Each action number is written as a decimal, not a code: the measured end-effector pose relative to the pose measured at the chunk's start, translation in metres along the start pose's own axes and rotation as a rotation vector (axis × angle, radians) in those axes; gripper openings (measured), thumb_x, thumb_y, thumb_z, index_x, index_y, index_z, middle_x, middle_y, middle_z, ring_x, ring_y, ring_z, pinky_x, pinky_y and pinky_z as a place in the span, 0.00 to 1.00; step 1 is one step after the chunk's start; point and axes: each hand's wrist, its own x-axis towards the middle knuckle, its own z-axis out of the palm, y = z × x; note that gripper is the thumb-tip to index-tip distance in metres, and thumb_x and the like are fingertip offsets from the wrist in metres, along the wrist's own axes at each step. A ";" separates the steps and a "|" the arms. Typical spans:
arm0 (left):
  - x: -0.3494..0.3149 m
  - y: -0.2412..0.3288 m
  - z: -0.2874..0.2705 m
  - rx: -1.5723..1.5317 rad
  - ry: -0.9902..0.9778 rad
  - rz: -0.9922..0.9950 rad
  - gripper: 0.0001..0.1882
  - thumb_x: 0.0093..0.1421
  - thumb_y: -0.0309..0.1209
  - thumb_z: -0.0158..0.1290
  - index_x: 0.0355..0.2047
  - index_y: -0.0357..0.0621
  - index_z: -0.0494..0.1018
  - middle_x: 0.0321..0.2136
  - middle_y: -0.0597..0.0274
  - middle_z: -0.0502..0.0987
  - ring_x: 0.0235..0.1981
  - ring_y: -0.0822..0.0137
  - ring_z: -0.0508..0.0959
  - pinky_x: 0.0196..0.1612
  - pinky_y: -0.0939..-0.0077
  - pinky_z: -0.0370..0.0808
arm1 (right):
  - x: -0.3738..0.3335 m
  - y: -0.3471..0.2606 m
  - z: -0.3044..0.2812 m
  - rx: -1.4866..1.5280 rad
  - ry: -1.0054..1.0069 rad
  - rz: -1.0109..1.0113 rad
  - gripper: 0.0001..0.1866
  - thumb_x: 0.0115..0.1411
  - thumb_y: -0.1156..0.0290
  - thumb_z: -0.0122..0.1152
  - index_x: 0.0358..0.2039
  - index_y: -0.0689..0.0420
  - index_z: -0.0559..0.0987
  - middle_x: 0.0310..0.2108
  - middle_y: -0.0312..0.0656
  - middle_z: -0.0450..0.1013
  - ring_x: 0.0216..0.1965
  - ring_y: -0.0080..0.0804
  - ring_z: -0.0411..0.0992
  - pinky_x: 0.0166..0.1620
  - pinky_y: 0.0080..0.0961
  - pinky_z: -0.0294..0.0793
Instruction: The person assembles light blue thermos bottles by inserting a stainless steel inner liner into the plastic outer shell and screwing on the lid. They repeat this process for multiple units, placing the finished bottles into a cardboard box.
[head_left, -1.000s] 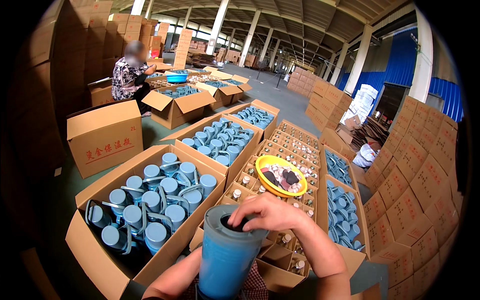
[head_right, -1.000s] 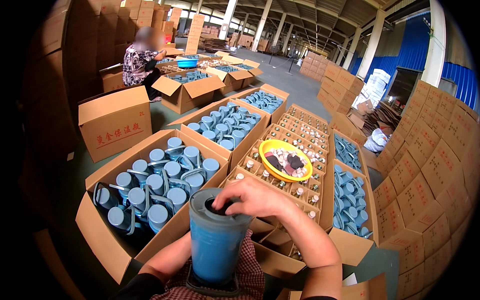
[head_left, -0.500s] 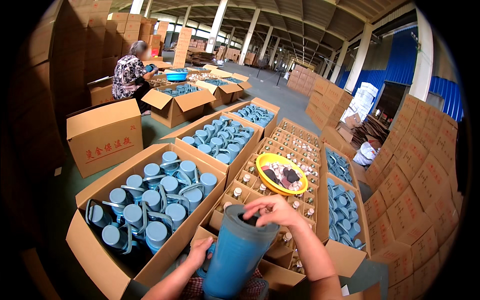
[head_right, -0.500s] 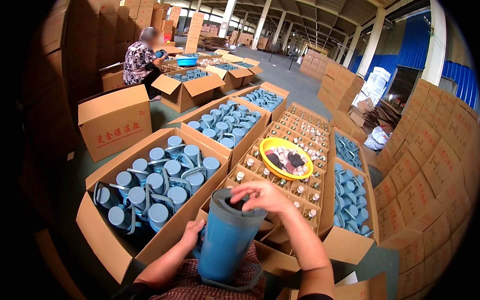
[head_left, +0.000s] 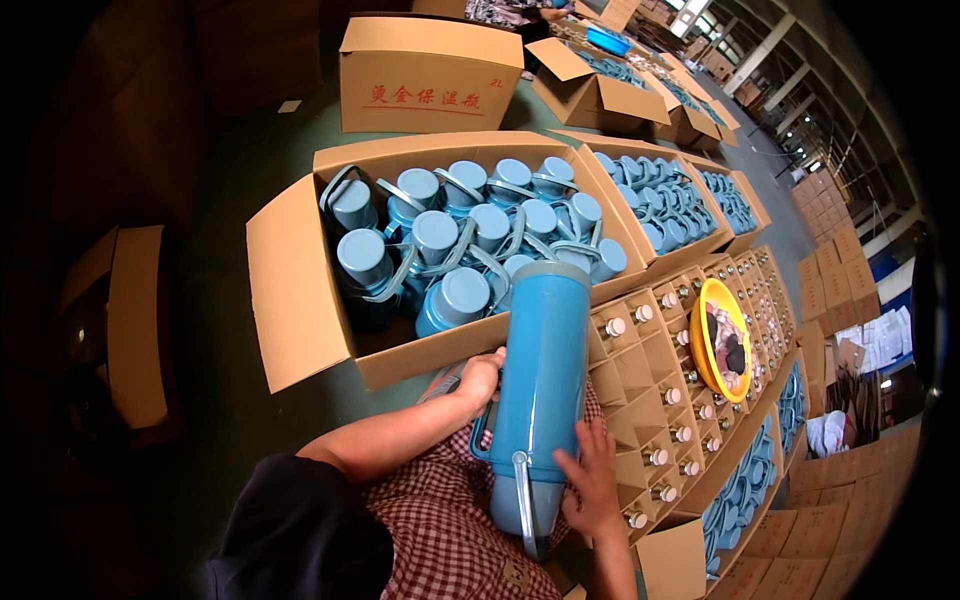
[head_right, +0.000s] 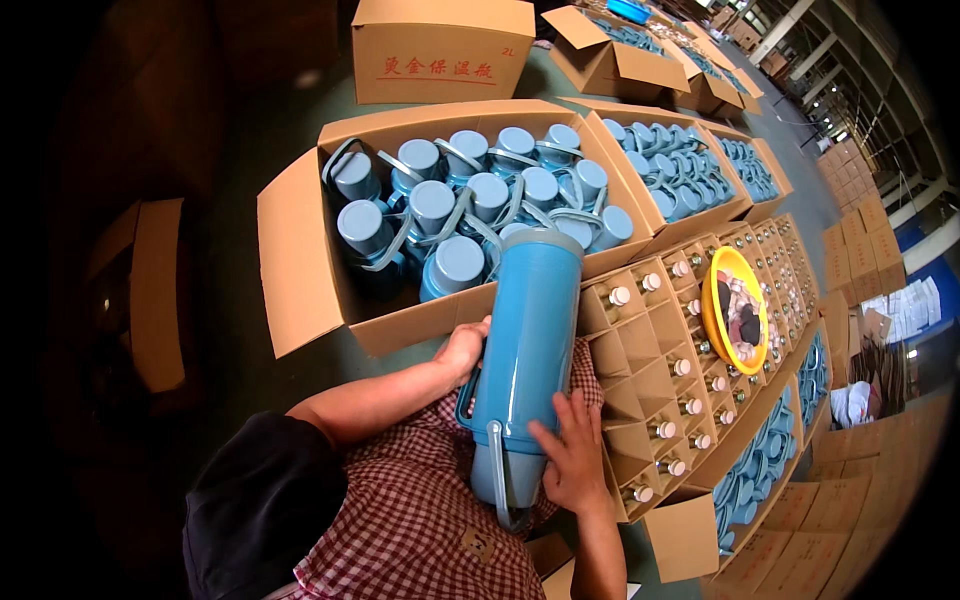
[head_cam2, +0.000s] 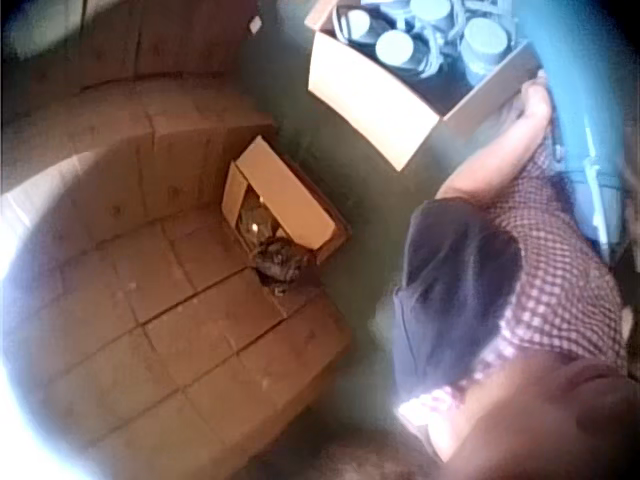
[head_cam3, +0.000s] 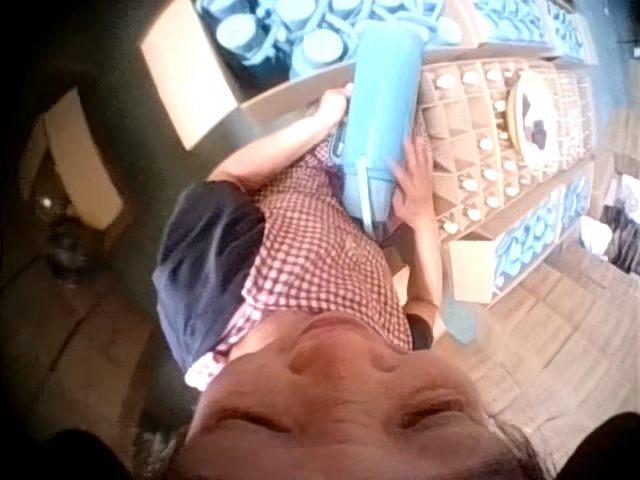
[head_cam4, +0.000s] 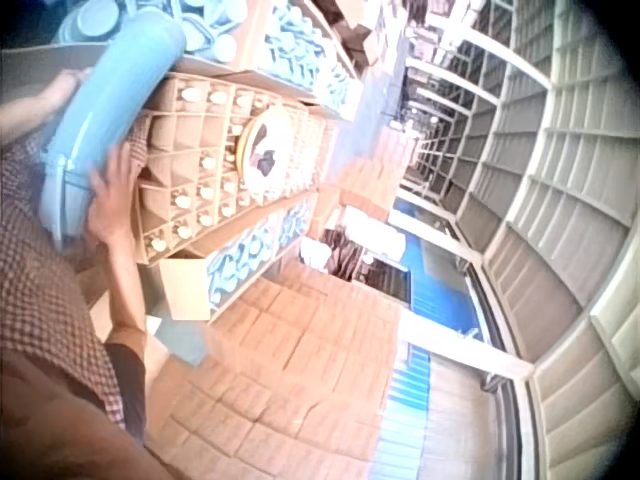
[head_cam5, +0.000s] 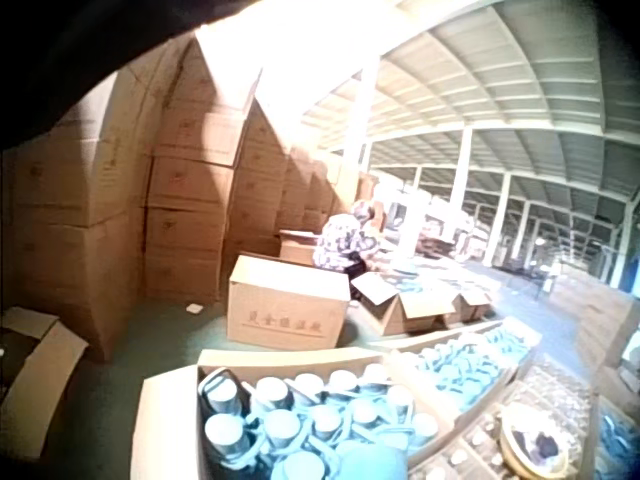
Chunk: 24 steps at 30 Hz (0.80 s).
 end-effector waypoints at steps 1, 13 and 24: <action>0.000 0.003 0.002 0.002 -0.010 -0.004 0.18 0.66 0.43 0.45 0.27 0.44 0.74 0.19 0.68 0.71 0.19 0.73 0.68 0.18 0.77 0.63 | 0.005 -0.001 -0.001 0.047 -0.061 -0.030 0.37 0.40 0.81 0.50 0.56 0.44 0.71 0.64 0.49 0.55 0.67 0.51 0.49 0.64 0.54 0.45; 0.005 0.022 -0.002 0.039 -0.173 -0.050 0.18 0.65 0.45 0.45 0.34 0.45 0.75 0.23 0.65 0.74 0.23 0.71 0.72 0.22 0.77 0.65 | 0.041 -0.016 0.014 -0.029 -0.146 -0.319 0.14 0.47 0.56 0.65 0.21 0.49 0.71 0.51 0.33 0.71 0.61 0.38 0.62 0.63 0.53 0.48; 0.039 0.117 -0.128 1.416 0.362 0.528 0.15 0.53 0.38 0.55 0.36 0.43 0.77 0.40 0.51 0.77 0.40 0.51 0.77 0.45 0.59 0.74 | 0.091 0.003 -0.056 0.967 0.764 0.154 0.26 0.64 0.49 0.48 0.25 0.62 0.70 0.39 0.56 0.74 0.48 0.50 0.71 0.55 0.52 0.66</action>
